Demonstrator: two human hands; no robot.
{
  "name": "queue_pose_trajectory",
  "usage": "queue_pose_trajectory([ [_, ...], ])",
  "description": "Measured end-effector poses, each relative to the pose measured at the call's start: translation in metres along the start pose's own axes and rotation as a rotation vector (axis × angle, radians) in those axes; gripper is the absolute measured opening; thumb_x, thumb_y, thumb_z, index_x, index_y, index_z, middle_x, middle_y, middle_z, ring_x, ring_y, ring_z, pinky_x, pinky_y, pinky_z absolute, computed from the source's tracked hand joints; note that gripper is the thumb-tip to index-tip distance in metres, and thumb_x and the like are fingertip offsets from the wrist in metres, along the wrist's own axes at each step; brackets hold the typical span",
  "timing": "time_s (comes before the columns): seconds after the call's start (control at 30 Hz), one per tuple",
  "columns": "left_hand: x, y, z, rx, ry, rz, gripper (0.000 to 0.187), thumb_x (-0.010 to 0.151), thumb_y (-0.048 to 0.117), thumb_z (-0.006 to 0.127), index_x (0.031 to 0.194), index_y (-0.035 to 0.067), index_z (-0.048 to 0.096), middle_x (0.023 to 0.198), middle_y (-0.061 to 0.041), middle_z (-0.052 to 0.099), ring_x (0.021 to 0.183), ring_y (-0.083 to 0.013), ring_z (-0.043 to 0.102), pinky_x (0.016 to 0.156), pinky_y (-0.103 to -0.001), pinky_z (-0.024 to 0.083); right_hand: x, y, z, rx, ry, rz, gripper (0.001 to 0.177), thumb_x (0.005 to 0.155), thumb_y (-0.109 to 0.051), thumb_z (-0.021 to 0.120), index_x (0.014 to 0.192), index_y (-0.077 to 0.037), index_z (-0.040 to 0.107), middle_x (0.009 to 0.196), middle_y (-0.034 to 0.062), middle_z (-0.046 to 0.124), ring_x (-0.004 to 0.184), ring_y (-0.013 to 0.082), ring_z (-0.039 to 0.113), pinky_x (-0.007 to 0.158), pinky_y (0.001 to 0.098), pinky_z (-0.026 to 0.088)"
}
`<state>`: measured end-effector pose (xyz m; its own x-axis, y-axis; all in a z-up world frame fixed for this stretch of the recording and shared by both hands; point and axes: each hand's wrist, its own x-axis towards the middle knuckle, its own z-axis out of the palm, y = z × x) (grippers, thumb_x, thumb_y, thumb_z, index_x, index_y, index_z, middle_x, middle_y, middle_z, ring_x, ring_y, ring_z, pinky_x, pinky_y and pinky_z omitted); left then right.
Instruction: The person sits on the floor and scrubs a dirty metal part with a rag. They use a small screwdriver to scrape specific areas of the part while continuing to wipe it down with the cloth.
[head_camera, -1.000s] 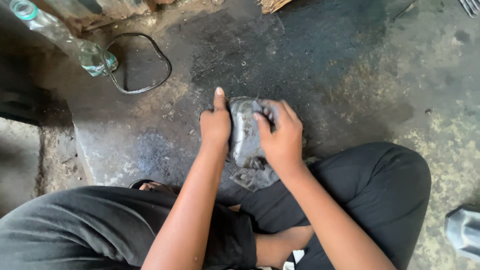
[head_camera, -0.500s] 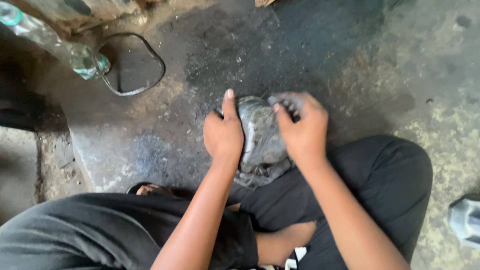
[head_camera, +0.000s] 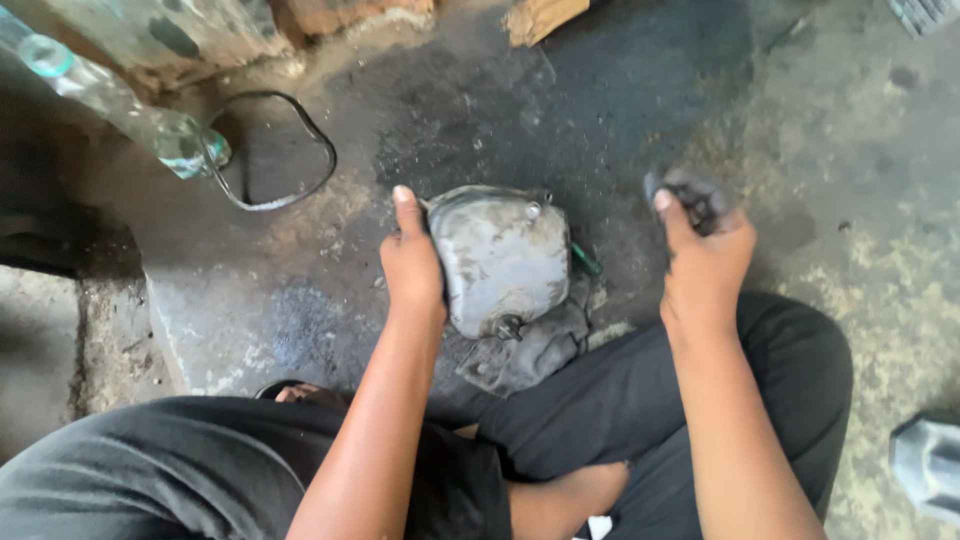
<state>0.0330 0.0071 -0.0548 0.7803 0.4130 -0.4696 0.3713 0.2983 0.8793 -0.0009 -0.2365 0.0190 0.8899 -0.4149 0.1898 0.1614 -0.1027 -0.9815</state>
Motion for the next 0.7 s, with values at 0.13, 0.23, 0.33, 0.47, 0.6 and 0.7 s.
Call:
queue_pose_trajectory([
  [0.13, 0.001, 0.018, 0.001, -0.377, -0.16, -0.123, 0.079, 0.094, 0.066, 0.048, 0.117, -0.008, 0.066, 0.111, -0.019, 0.074, 0.093, -0.0258, 0.075, 0.082, -0.04, 0.061, -0.018, 0.003, 0.013, 0.005, -0.156, 0.065, 0.013, 0.092, -0.002, 0.075, 0.105, -0.003, 0.072, 0.096, 0.0009, 0.07, 0.086, 0.0086, 0.062, 0.078, 0.0246, 0.052],
  [0.23, -0.005, 0.027, -0.002, -0.541, -0.245, -0.165, 0.082, 0.092, 0.067, 0.046, 0.121, -0.007, 0.064, 0.11, -0.018, 0.075, 0.094, -0.0278, 0.076, 0.083, -0.042, 0.063, -0.038, -0.005, 0.037, -0.107, -0.207, -0.063, 0.011, 0.091, -0.003, 0.076, 0.099, -0.003, 0.069, 0.092, -0.0014, 0.065, 0.084, 0.0068, 0.058, 0.077, 0.0234, 0.049],
  [0.33, -0.01, 0.027, 0.002, -0.458, -0.248, -0.188, 0.084, 0.091, 0.07, 0.043, 0.12, -0.007, 0.064, 0.109, -0.02, 0.075, 0.093, -0.0287, 0.077, 0.083, -0.043, 0.063, -0.041, -0.013, 0.046, -0.267, -0.161, -0.281, 0.014, 0.09, -0.003, 0.077, 0.095, -0.002, 0.064, 0.092, -0.002, 0.061, 0.081, 0.0074, 0.055, 0.075, 0.0236, 0.048],
  [0.47, -0.017, 0.019, 0.009, -0.449, -0.289, -0.193, 0.082, 0.092, 0.069, 0.047, 0.121, -0.007, 0.061, 0.111, -0.02, 0.073, 0.094, -0.0282, 0.075, 0.083, -0.044, 0.063, -0.031, -0.011, 0.046, -0.31, -0.111, -0.264, 0.02, 0.093, -0.002, 0.078, 0.099, -0.002, 0.059, 0.093, 0.0, 0.054, 0.08, 0.0094, 0.049, 0.075, 0.025, 0.046],
  [0.6, -0.016, 0.022, 0.007, -0.442, -0.283, -0.086, 0.084, 0.092, 0.069, 0.045, 0.121, -0.008, 0.062, 0.11, -0.021, 0.073, 0.093, -0.0277, 0.076, 0.081, -0.042, 0.063, -0.033, -0.008, 0.045, -0.324, -0.23, -0.248, 0.033, 0.101, -0.009, 0.061, 0.133, -0.003, 0.053, 0.122, 0.0094, 0.056, 0.108, 0.0201, 0.053, 0.097, 0.0322, 0.045],
  [0.7, -0.016, 0.032, 0.002, -0.468, -0.251, -0.109, 0.084, 0.092, 0.07, 0.044, 0.12, -0.007, 0.062, 0.11, -0.021, 0.074, 0.093, -0.0282, 0.076, 0.081, -0.043, 0.064, -0.037, -0.008, 0.04, -0.339, -0.395, -0.336, 0.045, 0.109, -0.013, 0.044, 0.153, -0.004, 0.044, 0.154, 0.0166, 0.049, 0.146, 0.0296, 0.045, 0.122, 0.0395, 0.031],
])
